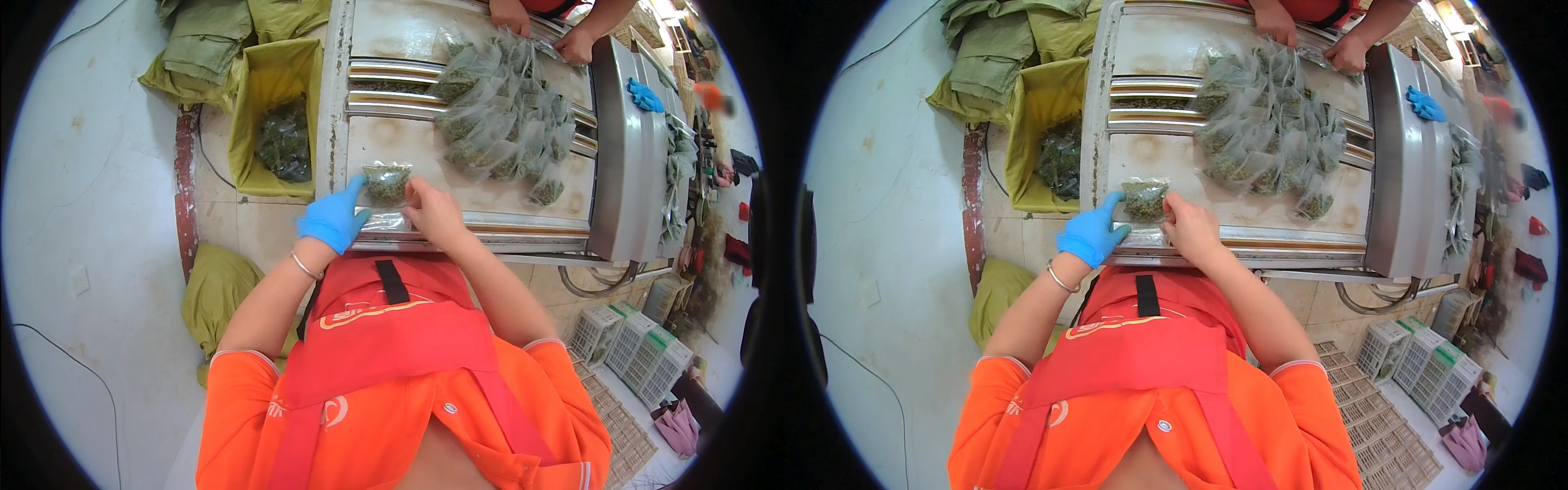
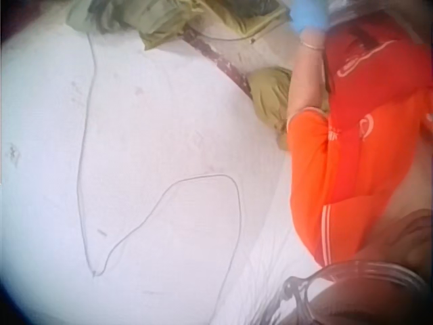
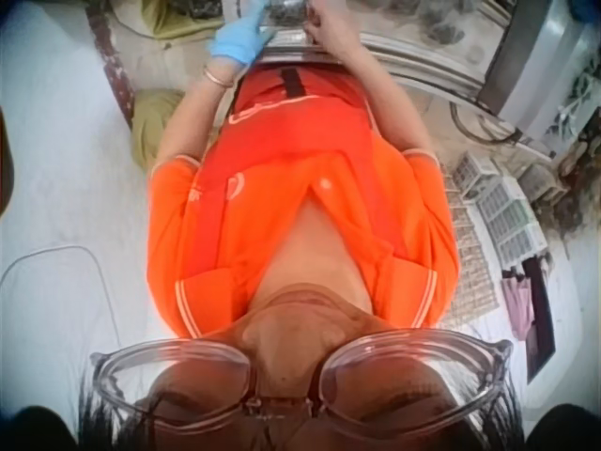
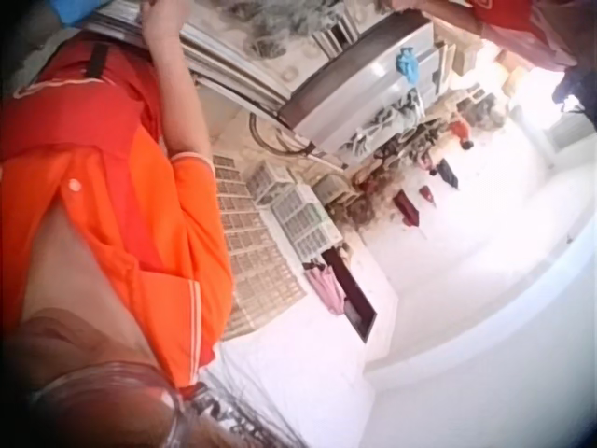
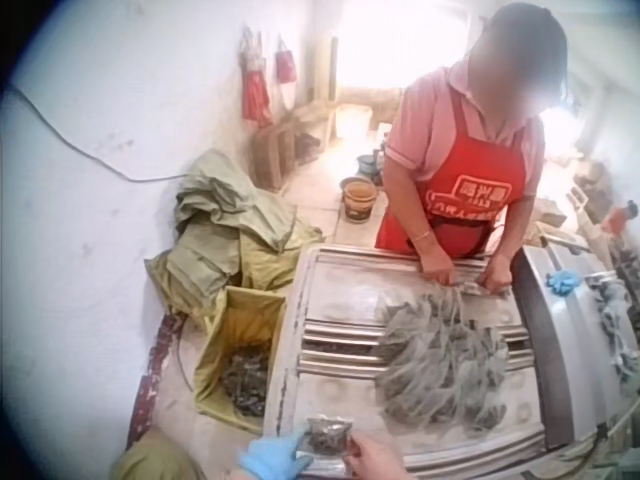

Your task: The person places small plastic bags containing dried green herbs onto a vacuum-sealing machine, seals them, and stacks the finished packages. They also handle large yellow sacks and a basket of pre-filled bags during the process.

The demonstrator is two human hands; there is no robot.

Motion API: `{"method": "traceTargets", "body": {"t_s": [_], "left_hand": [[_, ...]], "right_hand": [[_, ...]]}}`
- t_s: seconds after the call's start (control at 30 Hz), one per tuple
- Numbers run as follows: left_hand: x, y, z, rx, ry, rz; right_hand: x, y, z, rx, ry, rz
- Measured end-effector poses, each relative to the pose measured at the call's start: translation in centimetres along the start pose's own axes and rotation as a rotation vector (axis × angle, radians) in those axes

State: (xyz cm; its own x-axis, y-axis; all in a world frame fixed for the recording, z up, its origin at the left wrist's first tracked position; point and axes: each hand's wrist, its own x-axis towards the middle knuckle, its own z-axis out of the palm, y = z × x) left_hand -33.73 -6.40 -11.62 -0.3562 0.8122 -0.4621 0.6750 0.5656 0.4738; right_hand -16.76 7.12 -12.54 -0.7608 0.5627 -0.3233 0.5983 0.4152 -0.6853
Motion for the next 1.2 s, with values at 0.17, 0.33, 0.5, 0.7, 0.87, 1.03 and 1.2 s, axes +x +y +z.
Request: {"method": "traceTargets", "body": {"t_s": [0.17,0.33,0.5,0.7,0.87,1.03,1.2], "left_hand": [[-0.8,0.2,0.1,0.325,0.472,0.404],[0.7,-0.8,0.3,0.522,0.338,0.587],[0.7,-0.5,-0.5,0.484,0.205,0.568],[1.4,-1.2,0.9,0.574,0.305,0.599],[0.7,-0.2,0.2,0.45,0.269,0.599],[-0.8,4.0,-1.3,0.136,0.28,0.525],[2.3,9.1,1.3,-0.97,-0.054,0.108]], "right_hand": [[-5.3,-0.1,-0.7,-0.32,0.01,-0.235],[-9.5,2.0,1.8,-0.572,0.059,-0.462],[-6.9,1.7,-0.6,-0.416,0.017,-0.378],[-4.1,-0.4,-1.9,-0.333,0.254,-0.536],[-4.2,2.0,0.0,-0.283,0.163,-0.522],[-3.6,0.9,-6.7,-0.112,0.452,-0.124],[-0.3,2.5,-9.0,-0.13,0.641,-0.151]]}}
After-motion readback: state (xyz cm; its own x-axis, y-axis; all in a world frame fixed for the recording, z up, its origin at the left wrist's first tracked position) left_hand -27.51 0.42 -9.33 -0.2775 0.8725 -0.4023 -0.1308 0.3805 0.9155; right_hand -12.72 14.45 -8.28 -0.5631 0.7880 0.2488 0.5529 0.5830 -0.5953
